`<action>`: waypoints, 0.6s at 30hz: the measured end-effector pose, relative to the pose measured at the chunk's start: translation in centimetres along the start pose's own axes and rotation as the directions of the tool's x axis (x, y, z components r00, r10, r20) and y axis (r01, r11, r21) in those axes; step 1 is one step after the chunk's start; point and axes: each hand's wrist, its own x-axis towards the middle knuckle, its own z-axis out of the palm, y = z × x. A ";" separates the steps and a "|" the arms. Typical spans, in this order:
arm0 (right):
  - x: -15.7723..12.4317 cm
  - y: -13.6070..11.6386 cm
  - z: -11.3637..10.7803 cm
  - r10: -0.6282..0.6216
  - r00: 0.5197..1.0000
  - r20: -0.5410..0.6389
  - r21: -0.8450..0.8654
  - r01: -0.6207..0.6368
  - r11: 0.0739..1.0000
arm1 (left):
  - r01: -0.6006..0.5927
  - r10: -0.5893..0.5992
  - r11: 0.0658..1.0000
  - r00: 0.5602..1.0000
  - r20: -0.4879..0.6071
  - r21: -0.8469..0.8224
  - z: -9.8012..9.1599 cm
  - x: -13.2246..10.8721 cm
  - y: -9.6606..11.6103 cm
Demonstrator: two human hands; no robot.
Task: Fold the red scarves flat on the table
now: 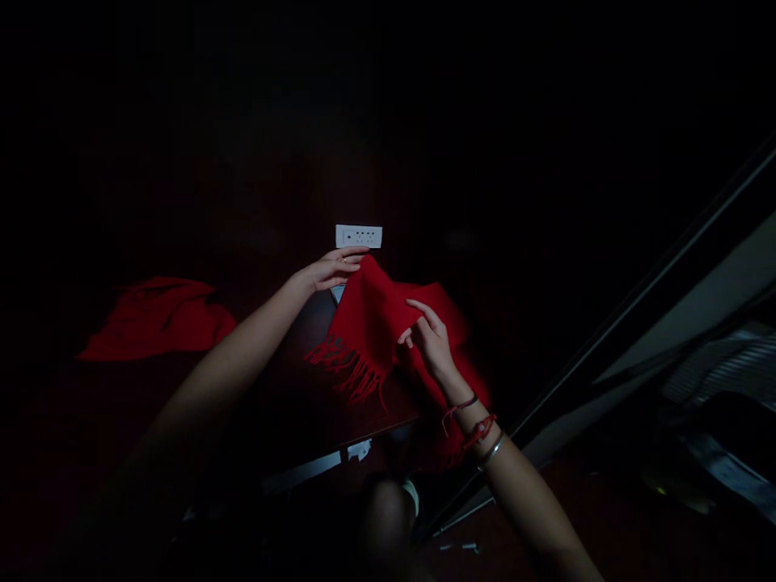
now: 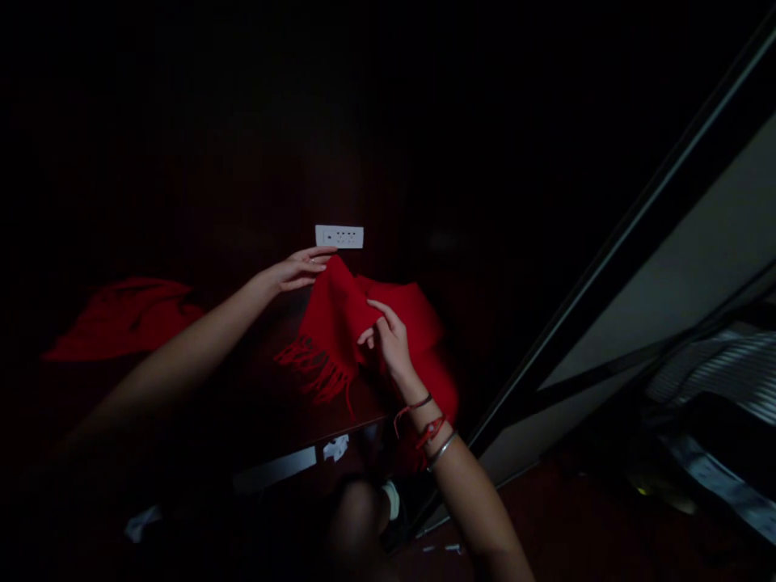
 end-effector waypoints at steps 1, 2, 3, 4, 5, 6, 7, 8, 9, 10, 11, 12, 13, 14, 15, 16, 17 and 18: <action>0.2 -0.2 -0.8 -0.009 0.999 -0.047 0.016 0.010 1.000 | -0.028 0.028 1.000 0.999 0.042 -0.013 0.9 1.1 0.3; 0.4 -0.3 -1.6 -0.020 0.995 -0.099 0.010 0.021 1.000 | -0.044 0.046 0.999 0.996 0.078 -0.019 1.7 2.3 0.5; 0.7 -0.3 -2.5 -0.034 0.986 -0.160 -0.016 0.031 0.999 | -0.047 0.048 0.999 0.994 0.103 -0.016 2.5 3.5 0.4; 1.0 -0.2 -3.5 -0.053 0.972 -0.229 -0.063 0.039 0.997 | -0.035 0.035 0.999 0.993 0.115 -0.005 3.3 4.7 0.2; 1.3 0.1 -4.6 -0.081 0.950 -0.302 -0.128 0.044 0.991 | -0.012 0.010 1.000 0.993 0.115 0.010 4.0 5.9 -0.1; 1.7 0.4 -5.6 -0.121 0.919 -0.375 -0.204 0.046 0.978 | 0.016 -0.019 0.999 0.994 0.104 0.029 4.8 7.1 -0.6; 2.0 0.7 -6.6 -0.167 0.883 -0.439 -0.282 0.041 0.959 | 0.041 -0.045 0.998 0.996 0.080 0.049 5.5 8.3 -1.1; 2.4 1.2 -7.5 -0.207 0.847 -0.490 -0.349 0.028 0.937 | 0.062 -0.065 0.996 0.997 0.047 0.071 6.2 9.5 -1.6; 2.7 1.8 -8.4 -0.234 0.819 -0.523 -0.395 0.010 0.918 | 0.074 -0.075 0.993 0.997 0.010 0.094 6.9 10.5 -2.2; 3.0 2.4 -9.1 -0.239 0.800 -0.550 -0.415 -0.014 0.910 | 0.080 -0.077 0.989 0.997 -0.024 0.122 7.5 11.5 -2.8; 3.2 3.1 -9.7 -0.211 0.790 -0.575 -0.403 -0.050 0.914 | 0.082 -0.075 0.984 0.996 -0.051 0.157 8.1 12.4 -3.4; 3.3 3.8 -10.2 -0.151 0.784 -0.602 -0.364 -0.101 0.926 | 0.080 -0.067 0.975 0.995 -0.070 0.205 8.7 13.2 -4.1; 3.3 4.6 -10.5 -0.072 0.774 -0.630 -0.307 -0.162 0.938 | 0.075 -0.056 0.963 0.995 -0.080 0.259 9.2 13.9 -4.8; 3.3 5.3 -10.8 0.011 0.757 -0.653 -0.243 -0.223 0.944 | 0.068 -0.043 0.948 0.996 -0.084 0.312 9.6 14.6 -5.5; 3.2 6.1 -11.0 0.085 0.737 -0.671 -0.180 -0.273 0.945 | 0.058 -0.030 0.932 0.996 -0.084 0.358 10.0 15.2 -6.2; 3.0 6.7 -11.2 0.145 0.720 -0.679 -0.125 -0.308 0.943 | 0.050 -0.018 0.918 0.996 -0.084 0.393 10.3 15.7 -7.0; 2.8 7.3 -11.3 0.183 0.713 -0.677 -0.088 -0.325 0.941 | 0.045 -0.011 0.908 0.996 -0.083 0.417 10.6 16.1 -7.7; 2.6 7.9 -11.4 0.199 0.718 -0.667 -0.072 -0.329 0.942 | 0.044 -0.009 0.900 0.997 -0.082 0.434 10.7 16.5 -8.4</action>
